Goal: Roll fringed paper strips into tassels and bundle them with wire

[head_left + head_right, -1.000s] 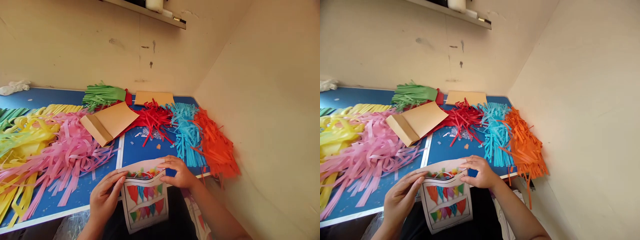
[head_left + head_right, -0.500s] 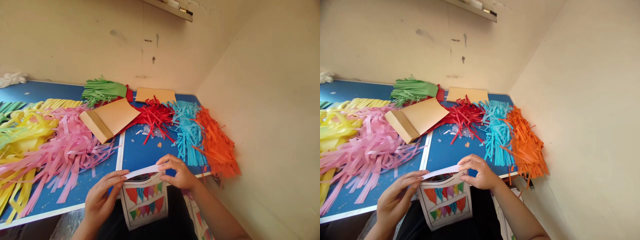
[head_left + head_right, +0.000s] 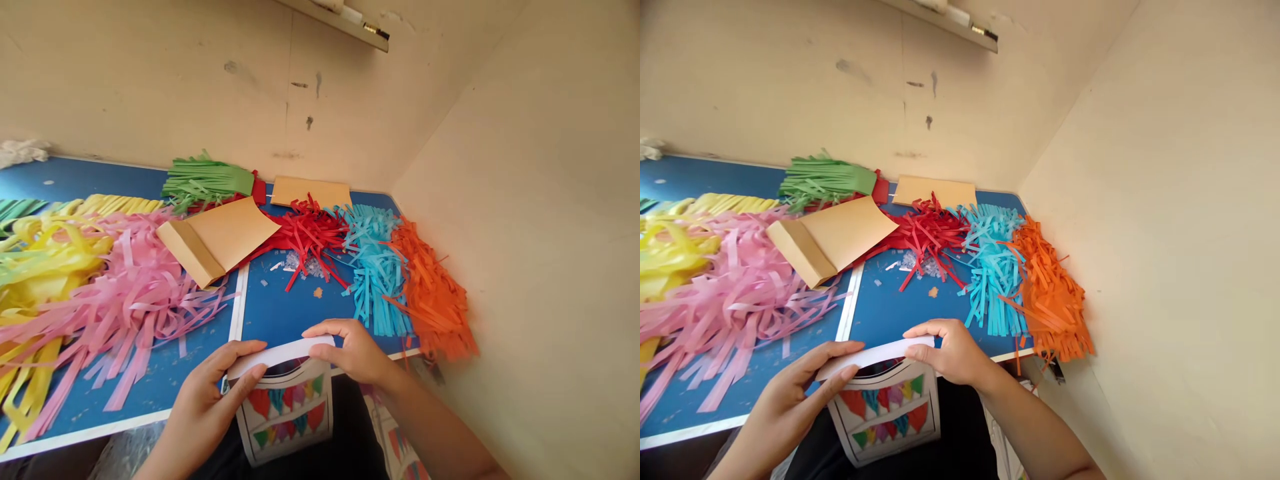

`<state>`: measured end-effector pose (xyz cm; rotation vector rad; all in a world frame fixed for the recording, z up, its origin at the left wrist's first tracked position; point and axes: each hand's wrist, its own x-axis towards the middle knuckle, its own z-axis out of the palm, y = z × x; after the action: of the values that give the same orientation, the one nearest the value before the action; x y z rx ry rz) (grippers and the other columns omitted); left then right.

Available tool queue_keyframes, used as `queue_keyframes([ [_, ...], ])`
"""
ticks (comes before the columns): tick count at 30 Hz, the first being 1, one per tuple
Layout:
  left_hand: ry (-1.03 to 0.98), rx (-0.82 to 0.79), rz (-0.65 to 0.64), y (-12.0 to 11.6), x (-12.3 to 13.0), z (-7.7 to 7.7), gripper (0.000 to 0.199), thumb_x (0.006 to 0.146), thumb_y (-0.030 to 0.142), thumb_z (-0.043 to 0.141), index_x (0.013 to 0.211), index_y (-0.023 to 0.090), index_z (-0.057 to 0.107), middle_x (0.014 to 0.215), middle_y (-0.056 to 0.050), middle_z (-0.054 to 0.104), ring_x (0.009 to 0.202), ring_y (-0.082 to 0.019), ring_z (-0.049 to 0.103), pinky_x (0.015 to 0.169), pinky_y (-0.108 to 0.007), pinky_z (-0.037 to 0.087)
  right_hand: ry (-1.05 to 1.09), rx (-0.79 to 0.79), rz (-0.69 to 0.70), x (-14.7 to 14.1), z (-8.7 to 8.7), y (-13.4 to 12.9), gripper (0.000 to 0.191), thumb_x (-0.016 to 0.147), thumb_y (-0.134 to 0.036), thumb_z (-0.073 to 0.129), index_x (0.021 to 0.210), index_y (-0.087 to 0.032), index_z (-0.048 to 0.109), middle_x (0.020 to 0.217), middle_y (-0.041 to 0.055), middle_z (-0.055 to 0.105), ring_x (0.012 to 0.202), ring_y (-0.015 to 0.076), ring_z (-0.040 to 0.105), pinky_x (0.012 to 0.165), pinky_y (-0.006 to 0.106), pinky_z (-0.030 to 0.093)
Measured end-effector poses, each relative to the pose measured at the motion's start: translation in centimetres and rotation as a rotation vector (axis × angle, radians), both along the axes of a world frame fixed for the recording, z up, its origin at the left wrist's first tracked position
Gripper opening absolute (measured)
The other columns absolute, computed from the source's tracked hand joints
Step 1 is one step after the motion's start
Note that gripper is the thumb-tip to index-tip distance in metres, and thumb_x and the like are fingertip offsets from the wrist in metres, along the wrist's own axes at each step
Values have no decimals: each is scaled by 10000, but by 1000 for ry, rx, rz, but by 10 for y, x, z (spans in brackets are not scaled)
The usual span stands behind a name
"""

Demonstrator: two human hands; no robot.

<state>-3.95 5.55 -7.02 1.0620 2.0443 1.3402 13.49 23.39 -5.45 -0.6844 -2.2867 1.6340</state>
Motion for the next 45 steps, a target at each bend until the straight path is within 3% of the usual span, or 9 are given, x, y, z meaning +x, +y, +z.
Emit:
queue_keyframes([
  [6,-30,2,-12,-1,2,3,379,748,591,650,844,244,768,841,-76,760,719,-232,694,607,-277,565,24,35,-19,1,3,-2,223,842,-434,710,925,-242,787,930,18,782,878,207,732,793,294,547],
  [12,-208,26,-15,7,17,14,328,772,530,637,862,217,667,777,-49,699,651,-193,663,547,-261,543,2,557,362,-22,34,-4,135,930,-308,649,992,-287,767,923,-17,785,847,157,723,815,314,395],
  [18,-393,236,237,-1,37,4,337,771,433,676,1003,221,555,900,-54,682,850,-215,678,713,-311,573,2,888,413,-33,42,-19,186,982,-298,562,961,-237,737,814,16,772,720,152,676,682,331,283],
  [24,-374,383,331,-8,54,-3,297,842,342,628,1084,218,510,927,-45,676,900,-197,676,795,-325,564,7,925,492,-36,49,-27,235,967,-331,587,812,-207,712,834,2,757,710,133,640,654,329,249],
  [30,-312,429,329,-12,63,-1,241,903,277,565,1128,236,487,975,-32,660,925,-176,679,816,-316,557,-88,1030,393,-37,48,-40,179,919,-271,626,773,-186,684,777,-4,724,657,131,596,632,325,223],
  [33,-81,382,300,-12,63,-3,225,940,228,481,1164,242,482,988,-24,655,909,-159,667,784,-294,537,-52,1065,444,-33,48,-45,173,916,-269,621,778,-185,683,796,-3,724,667,131,598,637,332,229],
  [36,491,239,202,-9,51,-4,127,949,213,468,988,239,586,878,4,679,805,-164,623,753,-319,454,-65,1026,488,-33,49,-42,185,922,-266,615,779,-180,695,836,6,737,723,139,628,650,330,258],
  [40,1153,112,148,-1,28,3,243,920,270,574,680,232,581,603,27,623,659,-196,528,704,-356,344,-192,744,503,-36,48,-22,144,914,-331,652,915,-237,761,934,-16,766,848,144,672,639,277,316],
  [45,1382,29,-138,17,21,20,444,977,472,392,744,197,650,591,-11,613,623,-206,587,767,-395,385,-270,507,327,-32,45,-7,155,838,-361,716,830,-223,787,836,-8,767,775,155,671,605,233,354],
])
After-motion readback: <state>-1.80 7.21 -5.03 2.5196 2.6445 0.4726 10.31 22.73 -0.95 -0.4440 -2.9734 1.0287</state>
